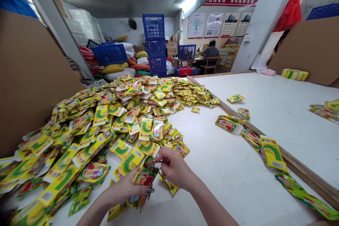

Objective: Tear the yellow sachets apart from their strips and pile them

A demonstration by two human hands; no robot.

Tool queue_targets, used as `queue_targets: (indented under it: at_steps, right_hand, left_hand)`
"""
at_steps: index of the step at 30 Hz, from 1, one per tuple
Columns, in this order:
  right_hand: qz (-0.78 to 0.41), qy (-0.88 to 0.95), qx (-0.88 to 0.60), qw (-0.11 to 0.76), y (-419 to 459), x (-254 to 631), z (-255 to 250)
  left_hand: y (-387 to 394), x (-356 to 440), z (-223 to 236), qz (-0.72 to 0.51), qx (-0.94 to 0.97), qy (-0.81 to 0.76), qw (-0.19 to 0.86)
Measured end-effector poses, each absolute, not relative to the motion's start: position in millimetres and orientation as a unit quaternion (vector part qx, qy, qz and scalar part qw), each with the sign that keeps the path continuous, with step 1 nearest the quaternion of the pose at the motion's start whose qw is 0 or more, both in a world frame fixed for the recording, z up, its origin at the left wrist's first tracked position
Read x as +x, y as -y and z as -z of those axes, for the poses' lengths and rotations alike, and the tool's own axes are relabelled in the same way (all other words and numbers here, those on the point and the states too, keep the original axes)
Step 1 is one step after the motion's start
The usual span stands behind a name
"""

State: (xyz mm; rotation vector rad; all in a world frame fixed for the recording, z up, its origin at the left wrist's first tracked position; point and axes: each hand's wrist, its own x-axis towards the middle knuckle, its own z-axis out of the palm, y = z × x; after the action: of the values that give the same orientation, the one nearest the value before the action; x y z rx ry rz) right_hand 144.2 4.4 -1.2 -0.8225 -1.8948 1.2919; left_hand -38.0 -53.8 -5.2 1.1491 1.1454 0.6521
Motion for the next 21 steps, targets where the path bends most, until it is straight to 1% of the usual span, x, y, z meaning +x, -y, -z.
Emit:
queue_targets:
  at_steps: [2, 3, 6, 7, 8, 9, 12, 14, 16, 17, 19, 21]
  right_hand:
    - [-0.452, 0.750, -0.323, 0.360, -4, 142, 1]
    - [-0.457, 0.756, -0.320, 0.342, -3, 142, 1]
    - [-0.552, 0.745, -0.295, 0.230, 0, 141, -1]
    - [-0.569, 0.742, -0.287, 0.208, 1, 140, -2]
    - [-0.570, 0.743, -0.283, 0.206, 2, 139, -2]
    - [-0.556, 0.748, -0.283, 0.224, 1, 138, -3]
    - [-0.462, 0.775, -0.302, 0.308, -9, 144, -4]
    - [-0.368, 0.776, -0.369, 0.356, -26, 162, -3]
    - [-0.237, 0.744, -0.497, 0.379, -49, 193, -1]
    - [-0.160, 0.715, -0.570, 0.372, -60, 211, -1]
    - [-0.024, 0.642, -0.691, 0.331, -77, 246, -3]
    - [0.053, 0.580, -0.759, 0.291, -83, 269, -8]
  left_hand:
    - [54, -38, 4, -0.301, 0.491, -0.508, 0.641]
    - [55, -38, 5, -0.308, 0.487, -0.508, 0.640]
    - [55, -35, 11, -0.332, 0.494, -0.491, 0.636]
    - [55, -34, 13, -0.340, 0.499, -0.483, 0.634]
    - [55, -33, 15, -0.347, 0.505, -0.476, 0.631]
    - [55, -31, 16, -0.354, 0.507, -0.471, 0.629]
    - [54, -30, 10, -0.375, 0.523, -0.472, 0.602]
    - [54, -37, -1, -0.358, 0.583, -0.530, 0.501]
    - [57, -52, -13, -0.311, 0.630, -0.614, 0.360]
    - [61, -62, -18, -0.281, 0.631, -0.661, 0.294]
    - [72, -87, -22, -0.235, 0.591, -0.738, 0.226]
    - [88, -113, -17, -0.101, 0.511, -0.849, 0.091]
